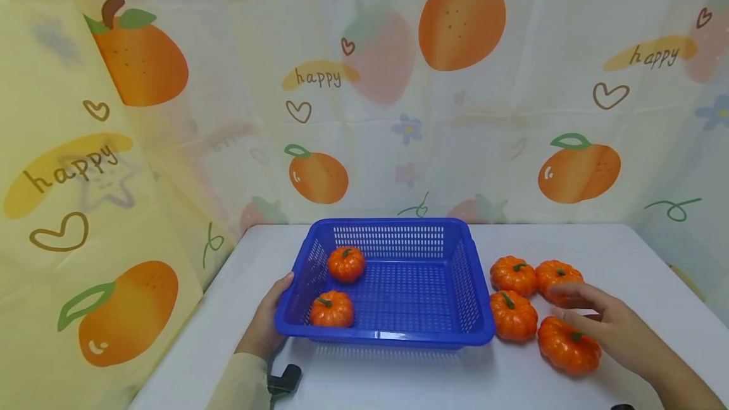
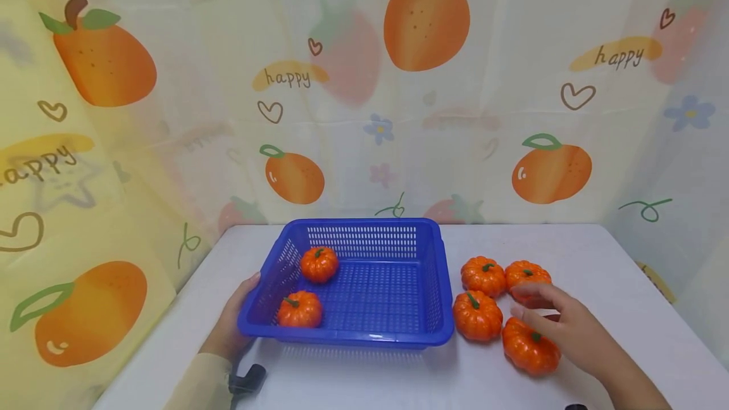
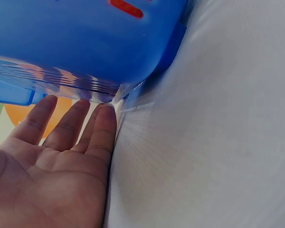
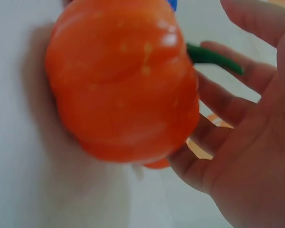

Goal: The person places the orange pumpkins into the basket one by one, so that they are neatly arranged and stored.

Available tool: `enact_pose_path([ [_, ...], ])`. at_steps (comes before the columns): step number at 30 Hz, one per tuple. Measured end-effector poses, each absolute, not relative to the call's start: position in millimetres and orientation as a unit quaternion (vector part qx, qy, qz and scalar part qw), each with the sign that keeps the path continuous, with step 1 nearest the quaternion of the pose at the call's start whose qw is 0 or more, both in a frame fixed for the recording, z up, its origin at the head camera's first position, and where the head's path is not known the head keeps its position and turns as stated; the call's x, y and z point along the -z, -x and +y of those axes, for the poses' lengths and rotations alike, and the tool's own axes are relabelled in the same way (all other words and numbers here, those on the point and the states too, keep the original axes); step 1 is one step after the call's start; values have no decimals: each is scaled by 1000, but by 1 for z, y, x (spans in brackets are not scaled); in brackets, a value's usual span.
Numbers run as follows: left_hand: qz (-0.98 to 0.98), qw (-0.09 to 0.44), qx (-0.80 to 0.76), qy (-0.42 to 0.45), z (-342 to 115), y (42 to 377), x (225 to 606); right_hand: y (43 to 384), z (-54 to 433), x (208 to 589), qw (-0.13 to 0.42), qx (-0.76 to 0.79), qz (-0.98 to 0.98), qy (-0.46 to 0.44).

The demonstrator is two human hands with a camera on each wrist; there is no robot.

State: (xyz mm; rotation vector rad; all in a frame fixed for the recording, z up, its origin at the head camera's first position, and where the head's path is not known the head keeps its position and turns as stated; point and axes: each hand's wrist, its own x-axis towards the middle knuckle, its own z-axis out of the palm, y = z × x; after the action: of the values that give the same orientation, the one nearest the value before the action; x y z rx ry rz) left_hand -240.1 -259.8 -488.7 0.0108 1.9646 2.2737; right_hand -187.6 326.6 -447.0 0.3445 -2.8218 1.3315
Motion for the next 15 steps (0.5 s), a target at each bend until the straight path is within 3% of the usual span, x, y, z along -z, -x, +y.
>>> enact_pose_path([
  [7, 651, 72, -756, 2, -260, 240, 488, 189, 336, 454, -91, -452, -883, -84],
  [15, 655, 70, -752, 4, -258, 239, 486, 193, 347, 461, -154, -459, -871, -78],
])
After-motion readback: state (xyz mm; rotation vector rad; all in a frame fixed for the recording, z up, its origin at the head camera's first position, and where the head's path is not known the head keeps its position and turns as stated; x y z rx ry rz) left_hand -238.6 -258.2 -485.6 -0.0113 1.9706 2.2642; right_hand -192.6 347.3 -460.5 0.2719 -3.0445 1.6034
